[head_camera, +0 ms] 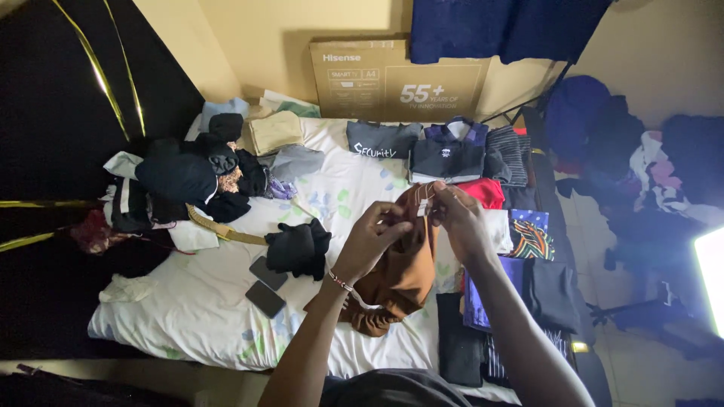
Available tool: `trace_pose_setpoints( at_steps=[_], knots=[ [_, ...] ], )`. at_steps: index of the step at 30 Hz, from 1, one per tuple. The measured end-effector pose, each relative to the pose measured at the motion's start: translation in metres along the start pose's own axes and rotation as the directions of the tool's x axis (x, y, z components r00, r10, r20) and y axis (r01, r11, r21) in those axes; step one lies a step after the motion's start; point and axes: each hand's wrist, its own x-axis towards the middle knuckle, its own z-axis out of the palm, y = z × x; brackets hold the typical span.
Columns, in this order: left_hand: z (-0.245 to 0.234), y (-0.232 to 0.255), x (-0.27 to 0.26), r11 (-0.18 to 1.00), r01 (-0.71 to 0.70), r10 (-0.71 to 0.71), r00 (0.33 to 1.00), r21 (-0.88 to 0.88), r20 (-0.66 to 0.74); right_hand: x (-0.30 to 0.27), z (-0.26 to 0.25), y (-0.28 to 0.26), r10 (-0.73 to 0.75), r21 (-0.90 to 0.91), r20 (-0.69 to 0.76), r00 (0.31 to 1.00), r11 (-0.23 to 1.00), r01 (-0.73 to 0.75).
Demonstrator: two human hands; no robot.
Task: Folding various clothing items such as socks, a t-shirt, and pants on a bed.
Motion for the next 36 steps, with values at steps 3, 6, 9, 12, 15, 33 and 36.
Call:
trace_pose_setpoints(
  at_steps=[3,6,9,12,15,33,36],
  knots=[
    [0.02,0.04,-0.004,0.976,-0.136,0.129,0.99,0.171,0.049,-0.003,0.005,0.006,0.029,-0.02,0.03,0.999,0.999,-0.028],
    [0.014,0.041,0.0,0.935,-0.047,0.063,0.997,0.351,-0.034,-0.008,0.013,-0.001,0.027,-0.047,0.051,0.998,0.999,-0.024],
    [0.007,0.037,0.001,0.898,-0.031,0.047,0.999,0.44,-0.027,-0.006,0.005,0.004,0.001,-0.099,0.03,1.0,0.995,0.002],
    [0.002,0.034,0.005,0.892,0.001,0.008,1.0,0.452,-0.019,0.0,-0.007,0.018,-0.003,-0.112,0.023,1.0,0.994,0.006],
    [-0.008,0.023,0.015,0.982,0.18,-0.18,0.984,0.063,0.004,0.0,-0.004,0.019,0.016,-0.088,0.033,0.999,0.996,-0.013],
    [-0.017,0.017,0.013,0.888,0.347,-0.307,0.936,-0.303,0.17,-0.006,0.007,0.016,-0.07,-0.384,0.181,0.981,0.913,0.135],
    [-0.017,0.001,0.018,0.94,0.208,-0.237,0.968,-0.272,-0.079,-0.005,0.0,0.03,-0.066,-0.375,0.23,0.971,0.915,0.151]
  ],
)
